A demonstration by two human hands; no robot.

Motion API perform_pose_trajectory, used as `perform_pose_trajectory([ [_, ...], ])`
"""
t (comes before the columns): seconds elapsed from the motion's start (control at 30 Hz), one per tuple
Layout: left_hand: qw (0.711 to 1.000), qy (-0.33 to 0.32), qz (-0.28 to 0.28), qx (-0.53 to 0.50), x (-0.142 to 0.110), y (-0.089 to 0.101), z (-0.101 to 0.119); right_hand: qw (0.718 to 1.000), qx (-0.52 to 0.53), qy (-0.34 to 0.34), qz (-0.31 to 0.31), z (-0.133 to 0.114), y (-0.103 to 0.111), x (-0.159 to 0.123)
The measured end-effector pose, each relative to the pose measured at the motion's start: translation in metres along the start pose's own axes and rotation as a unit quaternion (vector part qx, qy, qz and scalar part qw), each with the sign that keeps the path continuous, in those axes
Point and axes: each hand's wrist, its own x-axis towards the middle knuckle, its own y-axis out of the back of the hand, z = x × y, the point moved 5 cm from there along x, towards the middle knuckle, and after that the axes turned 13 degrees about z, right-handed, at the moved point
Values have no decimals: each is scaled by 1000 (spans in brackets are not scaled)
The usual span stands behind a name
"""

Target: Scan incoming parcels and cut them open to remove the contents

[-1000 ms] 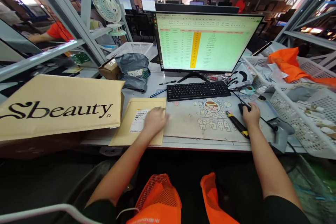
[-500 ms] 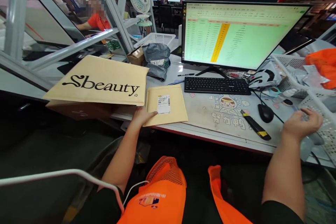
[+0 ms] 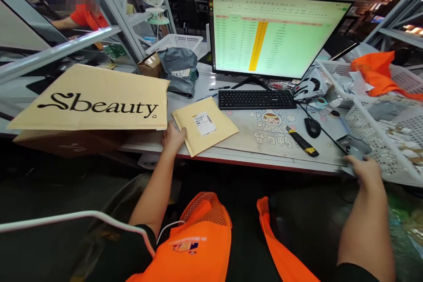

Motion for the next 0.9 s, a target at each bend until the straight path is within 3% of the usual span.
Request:
perform_pose_trajectory([
  [0.03,999,-13,4,40,-1,3,-3,995,84,-62,-6,-8,7,-14],
  [0.1,996,-32,-10,83,0,4,-7,933,309,-181,-50,-33,16,-50],
  [0.17,996,-38,-28,74,5,0,-7,857,453,-207,-135,-72,20,-89],
  [0.23,998,-33,-28,50,11,-4,-4,821,488,-183,-233,-112,20,-129],
  [0.37,999,-32,0,-42,3,-4,2,814,396,-128,-406,-177,14,-201],
  [0.53,978,-75,64,-182,-65,12,7,763,309,-32,-567,-238,13,-257],
  [0.63,958,-102,92,-251,-103,21,15,754,287,29,-590,-267,16,-266],
  [0.73,927,-153,129,-316,-118,32,27,760,263,72,-590,-281,23,-267],
  [0.83,914,-183,148,-330,-112,43,37,772,260,50,-578,-273,37,-256],
  [0.9,907,-206,146,-336,-101,55,43,800,265,11,-538,-253,43,-233],
])
